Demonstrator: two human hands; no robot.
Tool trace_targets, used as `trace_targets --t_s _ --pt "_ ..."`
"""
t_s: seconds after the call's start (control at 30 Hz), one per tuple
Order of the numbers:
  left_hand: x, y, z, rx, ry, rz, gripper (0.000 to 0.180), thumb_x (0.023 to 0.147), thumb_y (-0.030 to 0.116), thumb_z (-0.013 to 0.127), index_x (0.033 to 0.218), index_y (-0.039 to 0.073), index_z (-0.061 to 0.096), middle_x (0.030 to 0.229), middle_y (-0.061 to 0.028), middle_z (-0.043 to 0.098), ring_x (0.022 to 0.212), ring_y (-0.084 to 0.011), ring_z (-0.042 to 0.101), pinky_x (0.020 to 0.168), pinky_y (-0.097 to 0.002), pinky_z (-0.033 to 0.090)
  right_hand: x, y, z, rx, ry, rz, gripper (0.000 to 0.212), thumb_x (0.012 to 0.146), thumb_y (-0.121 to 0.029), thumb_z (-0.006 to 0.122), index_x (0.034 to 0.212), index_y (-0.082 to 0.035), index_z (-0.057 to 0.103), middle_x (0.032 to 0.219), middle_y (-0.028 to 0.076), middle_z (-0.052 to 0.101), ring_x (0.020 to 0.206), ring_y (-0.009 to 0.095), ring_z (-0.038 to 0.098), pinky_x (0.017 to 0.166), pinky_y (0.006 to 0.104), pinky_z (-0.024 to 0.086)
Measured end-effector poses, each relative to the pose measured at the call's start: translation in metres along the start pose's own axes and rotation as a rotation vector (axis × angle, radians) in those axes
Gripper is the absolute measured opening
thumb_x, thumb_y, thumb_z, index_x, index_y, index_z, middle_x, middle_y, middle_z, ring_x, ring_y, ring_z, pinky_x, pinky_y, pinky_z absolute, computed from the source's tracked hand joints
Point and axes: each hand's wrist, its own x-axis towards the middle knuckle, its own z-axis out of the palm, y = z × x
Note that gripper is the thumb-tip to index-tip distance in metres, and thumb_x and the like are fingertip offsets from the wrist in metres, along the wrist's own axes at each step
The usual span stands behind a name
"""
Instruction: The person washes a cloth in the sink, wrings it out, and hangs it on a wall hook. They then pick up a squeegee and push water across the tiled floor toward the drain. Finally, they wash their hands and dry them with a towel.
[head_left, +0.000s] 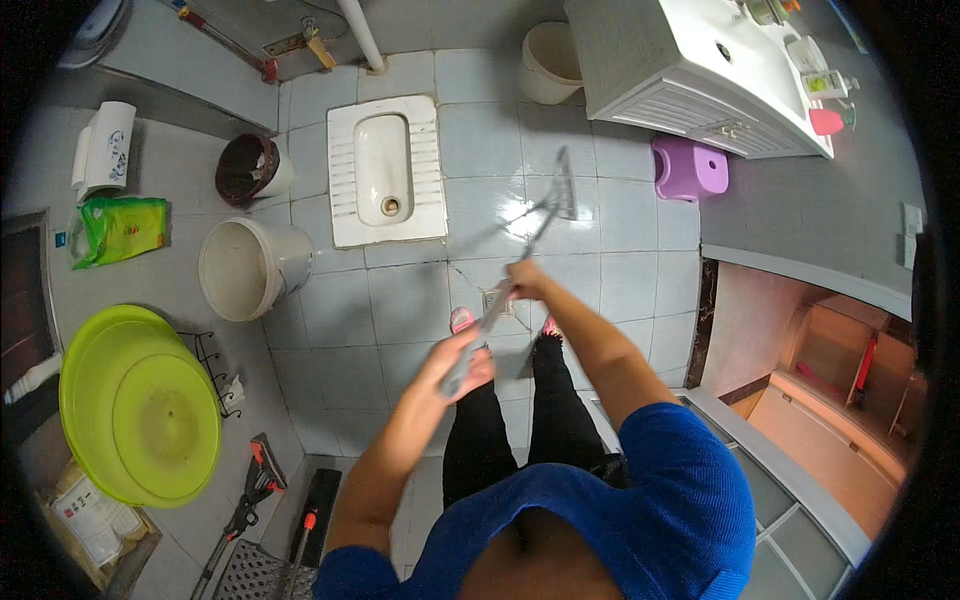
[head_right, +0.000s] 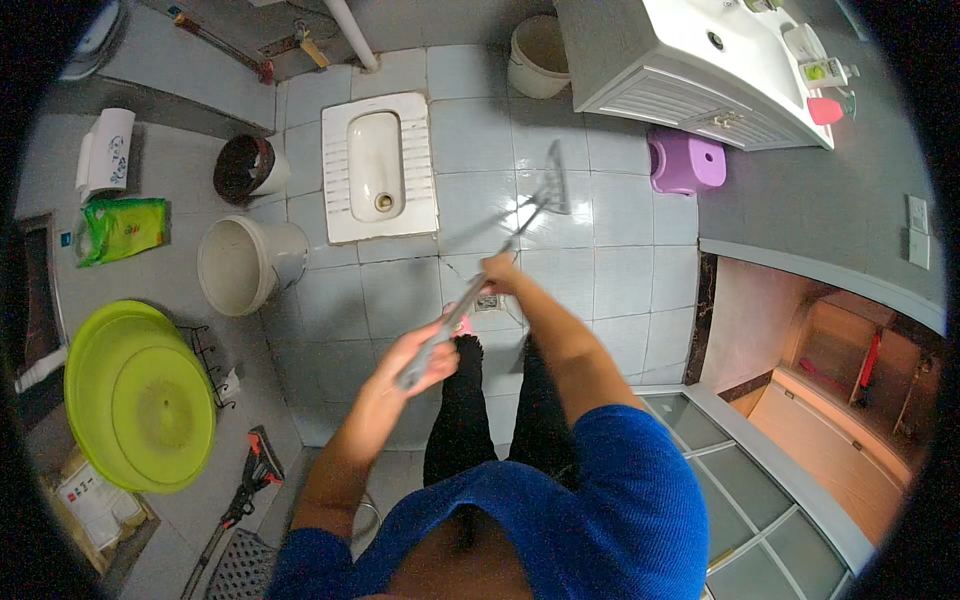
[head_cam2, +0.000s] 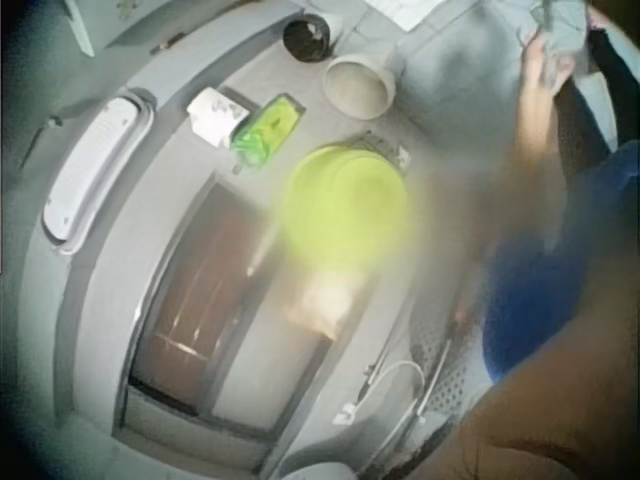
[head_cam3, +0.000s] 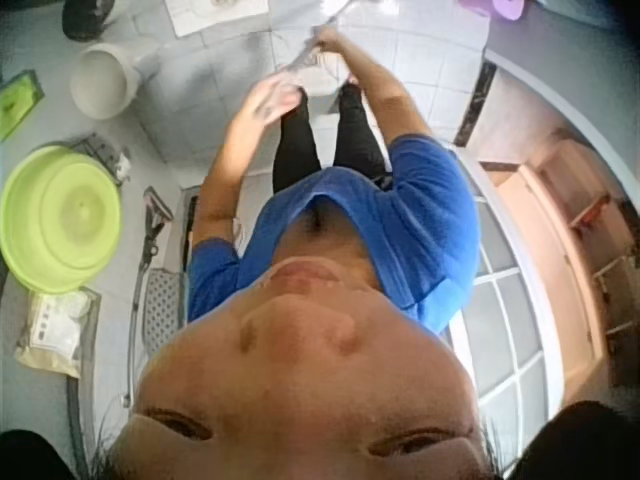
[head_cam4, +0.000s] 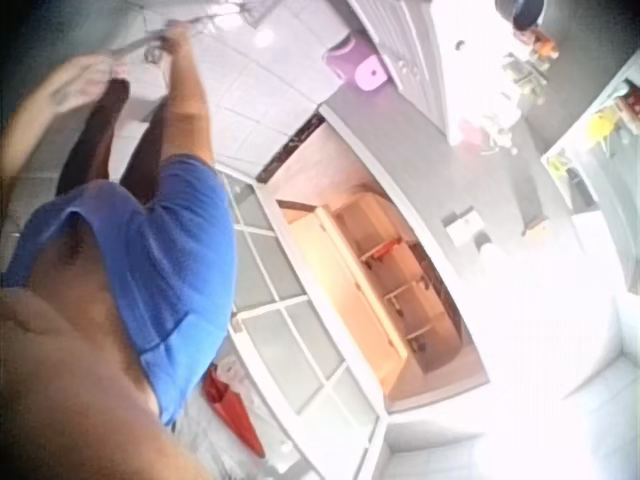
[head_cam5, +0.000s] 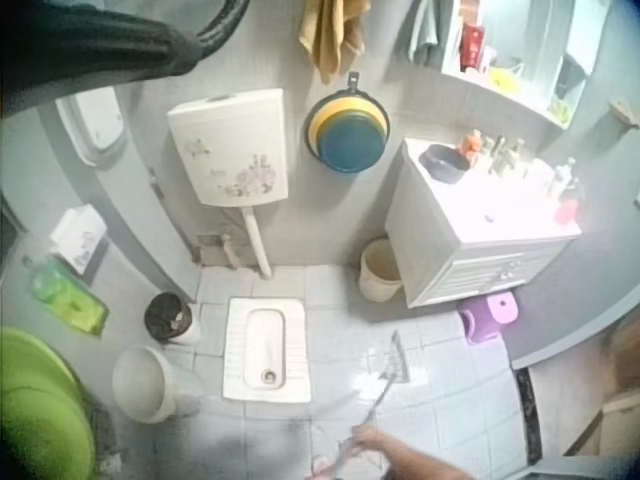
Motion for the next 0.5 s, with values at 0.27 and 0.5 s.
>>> trace_targets --t_s 0.27,0.5 --pt "-0.203 0.017 -0.014 -0.068 0.392 0.291 0.027 0.086 0.023 0.043 0.112 0.020 0.041 0.056 -0.0010 0.038 0.047 -0.0104 0.036 0.045 -0.0231 0.032 0.175 -0.318 0.100 1.182 0.189 0.902 0.055 0.080 -0.007 0.041 0.115 -0.008 -0.001 0.091 0.025 0.047 0.054 0.030 0.059 0.044 0.0398 0.052" --pt "-0.239 -0.017 0.035 0.177 0.384 0.277 0.042 0.086 0.024 0.042 0.126 0.023 0.028 0.057 -0.0030 0.038 0.047 -0.0116 0.036 0.045 -0.0267 0.033 0.118 -0.376 0.086 1.307 0.305 0.817 0.051 0.079 -0.006 0.041 0.115 -0.009 0.006 0.085 0.020 0.045 0.061 0.029 0.058 0.052 0.0399 0.053"
